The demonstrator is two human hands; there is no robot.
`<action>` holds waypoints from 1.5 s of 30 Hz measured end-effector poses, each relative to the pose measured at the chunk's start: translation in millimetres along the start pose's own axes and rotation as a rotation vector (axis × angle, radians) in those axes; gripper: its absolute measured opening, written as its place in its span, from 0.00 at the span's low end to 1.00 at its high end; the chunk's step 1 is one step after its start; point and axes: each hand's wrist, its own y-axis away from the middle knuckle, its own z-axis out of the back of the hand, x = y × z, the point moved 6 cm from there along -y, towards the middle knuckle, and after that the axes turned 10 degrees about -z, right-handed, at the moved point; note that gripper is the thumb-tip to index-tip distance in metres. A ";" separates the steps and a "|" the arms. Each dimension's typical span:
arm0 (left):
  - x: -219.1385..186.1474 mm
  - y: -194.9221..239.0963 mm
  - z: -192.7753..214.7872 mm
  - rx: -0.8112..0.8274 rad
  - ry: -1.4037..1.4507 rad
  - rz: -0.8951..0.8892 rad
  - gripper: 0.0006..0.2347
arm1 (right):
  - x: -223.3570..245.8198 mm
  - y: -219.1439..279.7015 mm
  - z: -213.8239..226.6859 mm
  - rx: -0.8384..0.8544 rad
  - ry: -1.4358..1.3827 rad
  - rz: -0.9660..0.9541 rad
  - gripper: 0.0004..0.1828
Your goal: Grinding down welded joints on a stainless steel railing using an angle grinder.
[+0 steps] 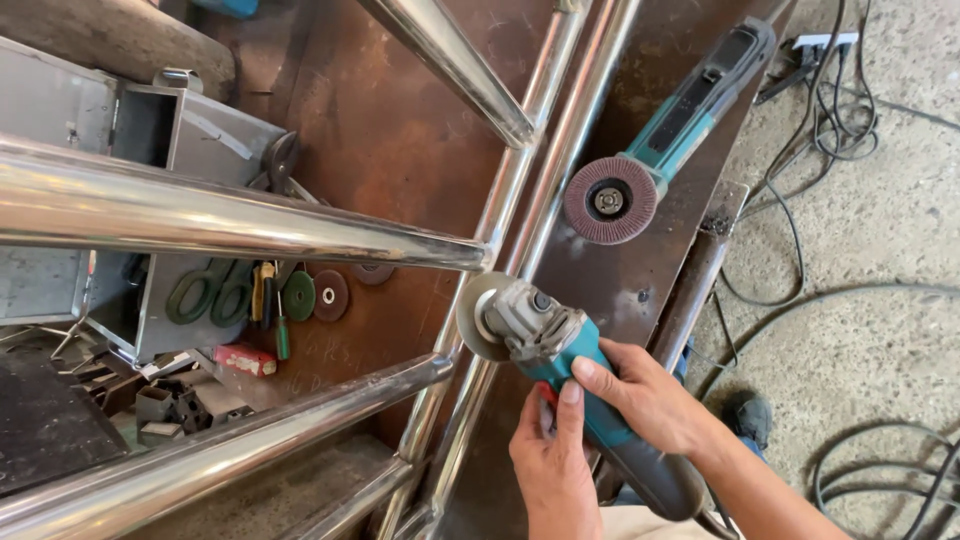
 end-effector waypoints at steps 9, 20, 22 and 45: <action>-9.2 1.9 2.8 -0.106 0.058 0.197 0.19 | 30.0 21.0 -7.6 -0.062 0.094 -0.203 0.24; 47.8 -10.3 38.0 -0.036 0.291 0.152 0.22 | 24.2 18.9 -13.4 -0.029 0.206 -0.169 0.24; 42.5 -14.3 32.8 -0.004 0.256 0.114 0.22 | 29.0 17.2 -13.2 -0.034 0.226 -0.160 0.25; 49.6 -18.9 45.8 -0.056 0.329 0.135 0.25 | 39.4 16.7 -20.9 -0.059 0.305 -0.176 0.24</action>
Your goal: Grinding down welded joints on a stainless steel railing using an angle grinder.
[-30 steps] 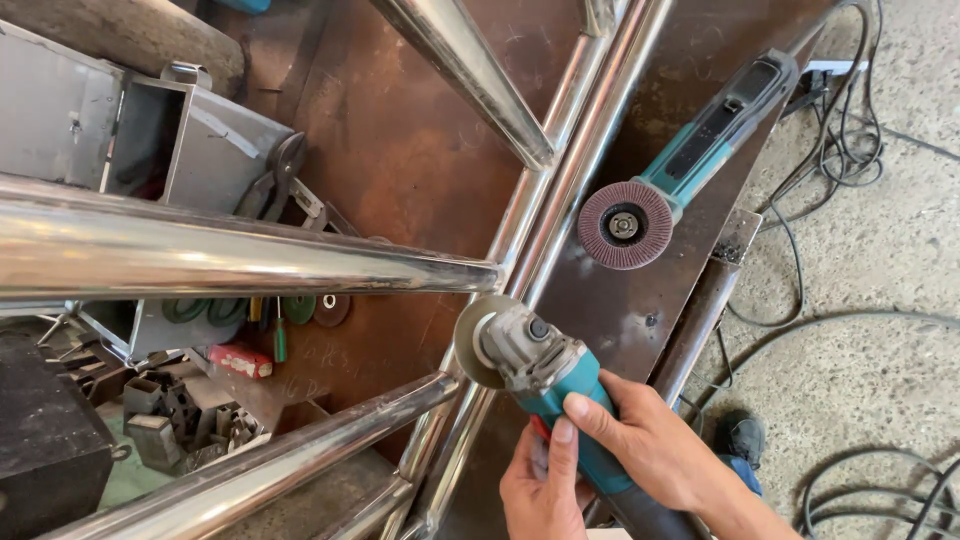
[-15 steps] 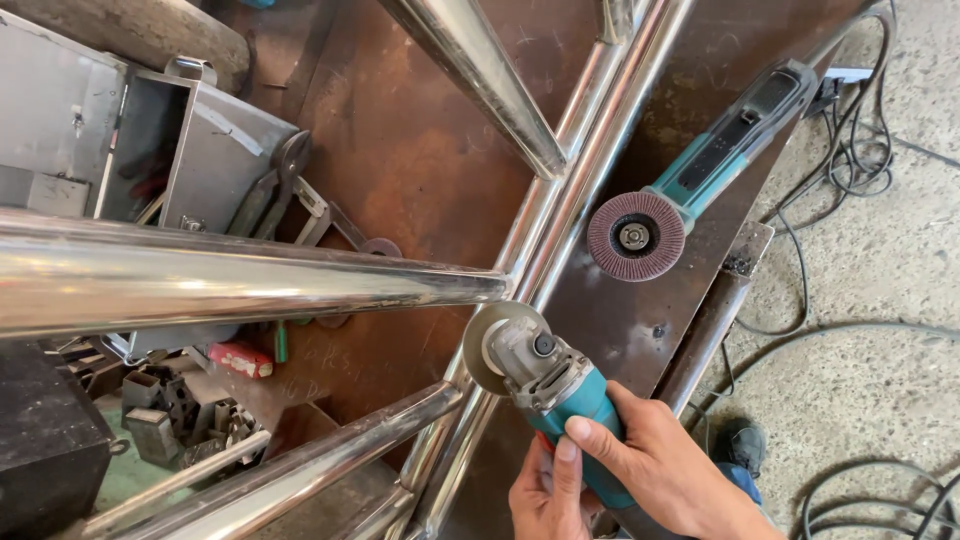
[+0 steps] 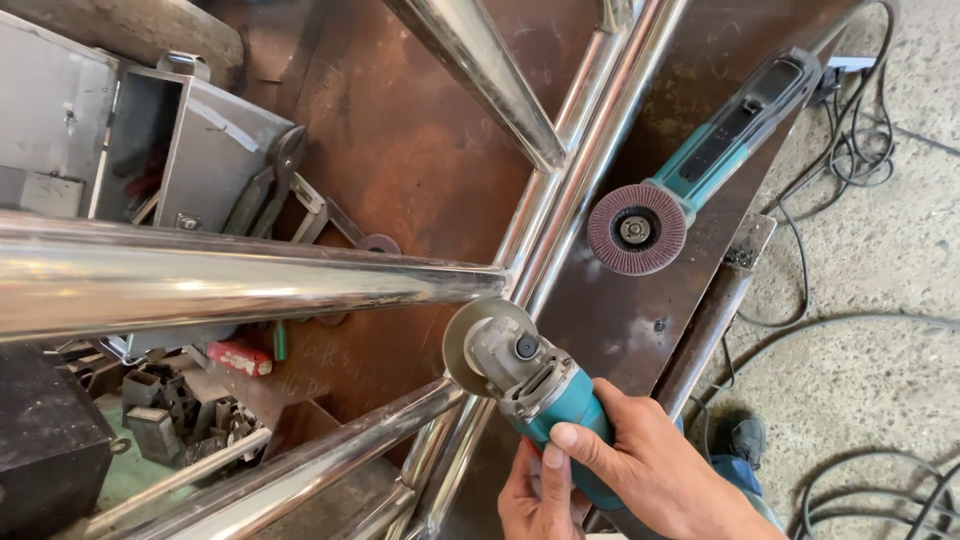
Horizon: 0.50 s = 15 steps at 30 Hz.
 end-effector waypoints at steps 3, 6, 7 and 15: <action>5.4 -2.9 1.7 0.023 0.030 -0.009 0.25 | -4.3 -3.7 -0.6 -0.007 0.011 0.006 0.24; 25.3 -5.9 8.9 0.116 -0.016 -0.065 0.23 | -19.6 -10.5 3.2 -0.007 -0.054 0.005 0.24; 34.0 -4.6 19.6 0.099 -0.089 -0.140 0.21 | -24.3 -10.2 2.8 0.022 -0.012 0.029 0.24; 13.5 0.5 -13.4 0.168 -0.156 -0.147 0.18 | -31.4 -18.2 11.1 0.011 -0.014 0.013 0.25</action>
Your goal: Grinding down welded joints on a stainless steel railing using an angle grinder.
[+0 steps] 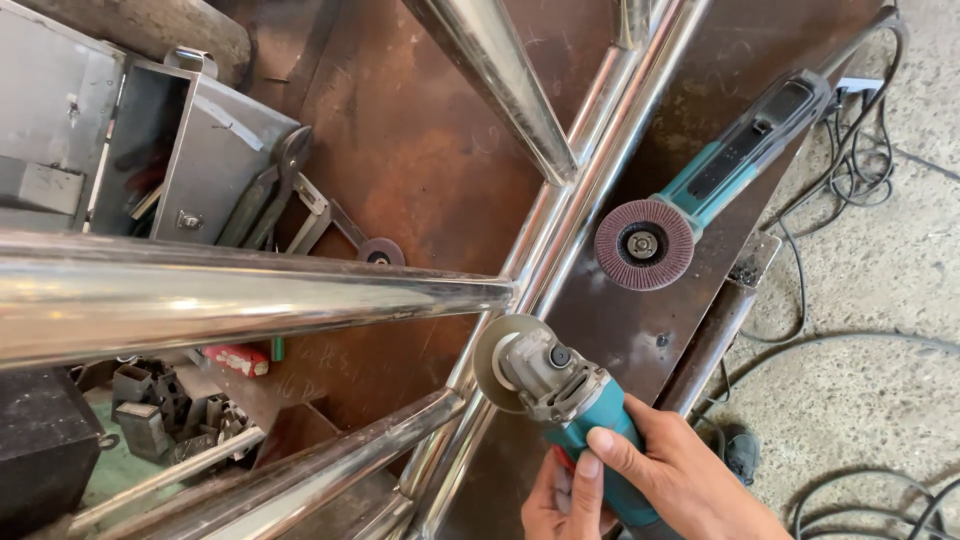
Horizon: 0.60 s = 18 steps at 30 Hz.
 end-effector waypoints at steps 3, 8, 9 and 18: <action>-5.0 -1.0 -3.5 -0.091 -0.121 0.163 0.19 | 5.6 -0.9 4.3 -0.009 -0.037 -0.037 0.24; 4.7 -2.2 -8.2 -0.122 -0.021 0.192 0.21 | -1.3 -3.6 8.6 -0.013 -0.056 -0.125 0.25; 4.3 -2.8 -11.4 -0.121 -0.022 0.194 0.21 | -2.5 -4.7 10.0 -0.014 -0.057 -0.126 0.25; -9.0 -5.6 -30.5 0.009 -0.060 0.105 0.24 | -0.6 -5.1 19.3 -0.033 -0.162 -0.057 0.29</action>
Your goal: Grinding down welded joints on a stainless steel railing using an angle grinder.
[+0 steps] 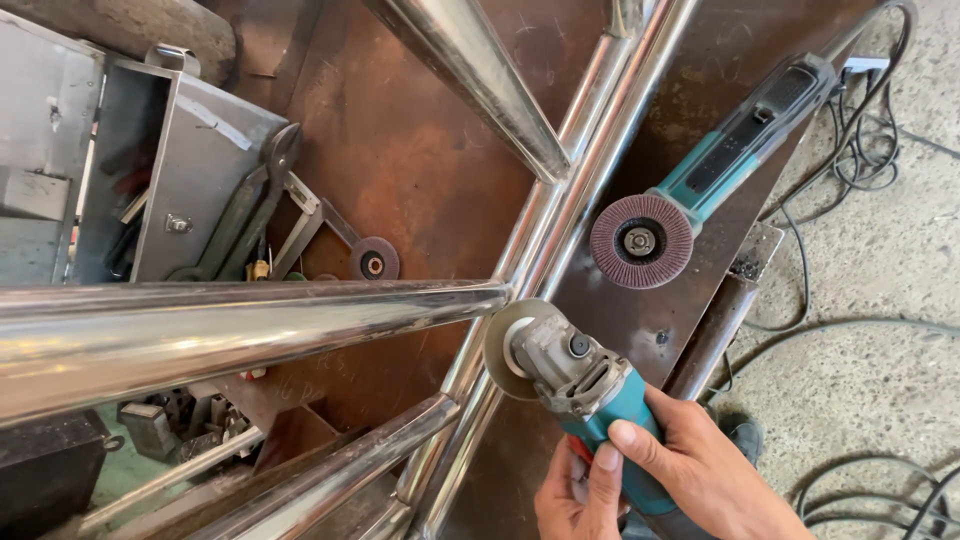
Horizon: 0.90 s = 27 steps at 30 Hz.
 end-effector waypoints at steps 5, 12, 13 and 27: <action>-5.6 -8.6 -10.0 0.119 -0.053 -0.211 0.17 | -15.2 -15.4 2.1 -0.026 -0.004 0.105 0.21; -20.6 -8.7 -8.7 0.063 -0.250 -0.162 0.18 | -23.9 -26.4 -2.3 -0.009 -0.087 0.170 0.24; -18.7 -8.9 -6.6 0.059 -0.241 -0.181 0.20 | -26.6 -28.5 -3.7 0.010 -0.102 0.184 0.24; -26.1 -9.2 -15.7 -0.024 -0.344 -0.164 0.22 | -26.3 -39.1 -3.2 0.080 -0.223 0.228 0.25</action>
